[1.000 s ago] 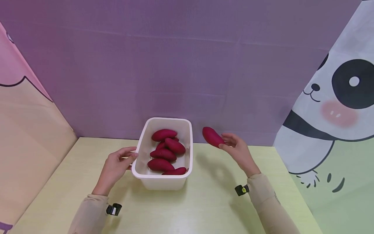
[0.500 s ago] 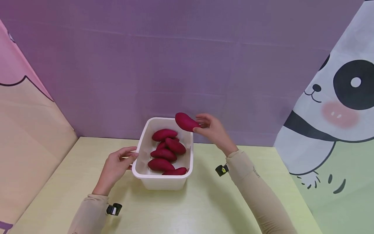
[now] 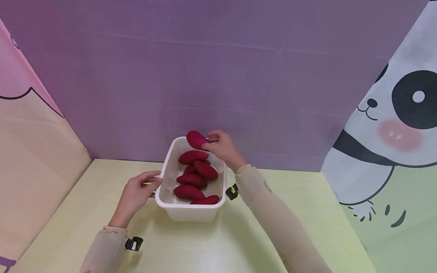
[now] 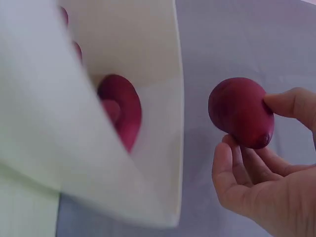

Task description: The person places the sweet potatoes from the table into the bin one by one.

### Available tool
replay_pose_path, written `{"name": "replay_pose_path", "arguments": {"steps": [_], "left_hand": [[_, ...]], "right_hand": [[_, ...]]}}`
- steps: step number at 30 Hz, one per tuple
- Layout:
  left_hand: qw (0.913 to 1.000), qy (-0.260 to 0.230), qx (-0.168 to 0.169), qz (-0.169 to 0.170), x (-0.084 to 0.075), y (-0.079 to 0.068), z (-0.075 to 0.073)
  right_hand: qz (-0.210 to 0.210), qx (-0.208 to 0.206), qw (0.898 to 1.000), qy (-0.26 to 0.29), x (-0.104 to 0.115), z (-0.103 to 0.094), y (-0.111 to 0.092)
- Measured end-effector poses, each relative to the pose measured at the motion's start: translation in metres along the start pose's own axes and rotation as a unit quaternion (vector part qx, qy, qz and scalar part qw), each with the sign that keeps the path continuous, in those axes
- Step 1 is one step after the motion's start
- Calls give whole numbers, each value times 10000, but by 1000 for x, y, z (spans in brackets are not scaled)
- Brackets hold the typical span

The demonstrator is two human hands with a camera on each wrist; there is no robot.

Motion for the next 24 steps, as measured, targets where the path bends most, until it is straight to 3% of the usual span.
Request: {"name": "replay_pose_path", "arguments": {"steps": [5,11,18,24], "left_hand": [[10000,28,-25,-41,-1,0,0],[10000,-46,6,-8,-2,-1,2],[10000,-34,-7,10,0,1,5],[10000,-58,28,-23,1,0,6]], "right_hand": [[221,-59,9997,-27,6,16,3],[377,-51,9958,-836,8,32,4],[249,119,9948,-978,7,48,3],[169,-13,9946,-1023,8,49,1]]}}
Point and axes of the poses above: each hand's wrist, its own y-axis towards the middle knuckle, its own z-axis out of the palm, x = y × z, the point moved 6 cm from there along y, towards the middle knuckle, and after that the axes turned 15 degrees about -y, right-handed, at the moved point
